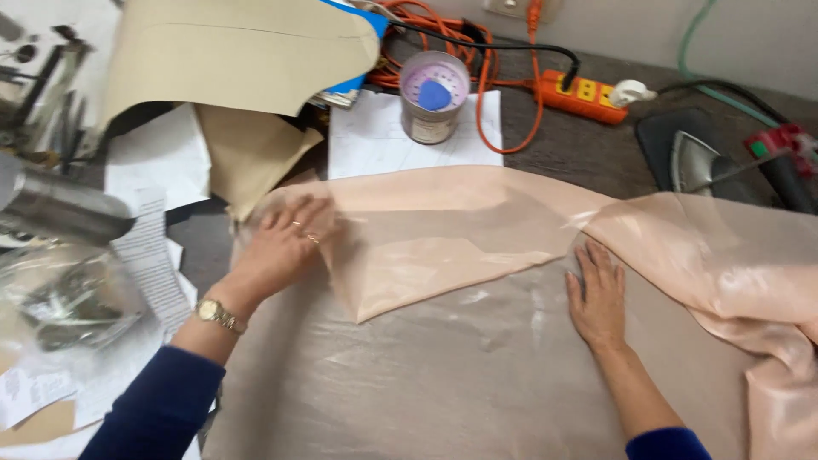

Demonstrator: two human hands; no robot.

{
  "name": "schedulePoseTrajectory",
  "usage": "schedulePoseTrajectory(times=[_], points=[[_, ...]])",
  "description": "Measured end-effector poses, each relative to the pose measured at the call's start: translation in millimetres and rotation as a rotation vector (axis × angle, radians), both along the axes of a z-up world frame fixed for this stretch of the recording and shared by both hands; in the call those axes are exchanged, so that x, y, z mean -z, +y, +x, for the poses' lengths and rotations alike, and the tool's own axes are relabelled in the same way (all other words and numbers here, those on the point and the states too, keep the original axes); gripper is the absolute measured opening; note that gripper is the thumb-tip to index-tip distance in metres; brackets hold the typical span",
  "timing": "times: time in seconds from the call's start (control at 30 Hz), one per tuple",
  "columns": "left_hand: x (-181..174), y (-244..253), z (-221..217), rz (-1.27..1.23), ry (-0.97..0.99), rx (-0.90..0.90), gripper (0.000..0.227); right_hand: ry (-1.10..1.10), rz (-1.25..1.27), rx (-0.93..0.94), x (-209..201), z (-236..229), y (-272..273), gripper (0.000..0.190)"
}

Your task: Smoothing, unfolding, and aligning a large piece of sheer fabric on a workbench in a sewing factory.

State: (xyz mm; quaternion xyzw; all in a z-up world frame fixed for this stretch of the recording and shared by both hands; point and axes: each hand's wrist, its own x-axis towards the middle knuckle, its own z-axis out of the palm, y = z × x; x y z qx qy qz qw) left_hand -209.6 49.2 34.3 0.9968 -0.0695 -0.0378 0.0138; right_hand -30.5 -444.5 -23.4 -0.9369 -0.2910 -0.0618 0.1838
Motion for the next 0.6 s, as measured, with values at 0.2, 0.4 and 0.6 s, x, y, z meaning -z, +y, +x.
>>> schedulePoseTrajectory(times=[0.2,0.4,0.6], points=[[21.4,55.6,77.2,-0.44,-0.342,-0.475,0.017,-0.011,-0.005,0.009,12.6,3.8,-4.5,0.045],[2.5,87.8,112.4,-0.293,-0.189,-0.923,0.046,-0.138,0.025,-0.06,15.4,9.4,-7.8,0.042],[79.8,146.9,116.8,-0.863,-0.481,-0.388,0.021,0.077,0.199,-0.094,-19.7,30.8,-8.6,0.032]])
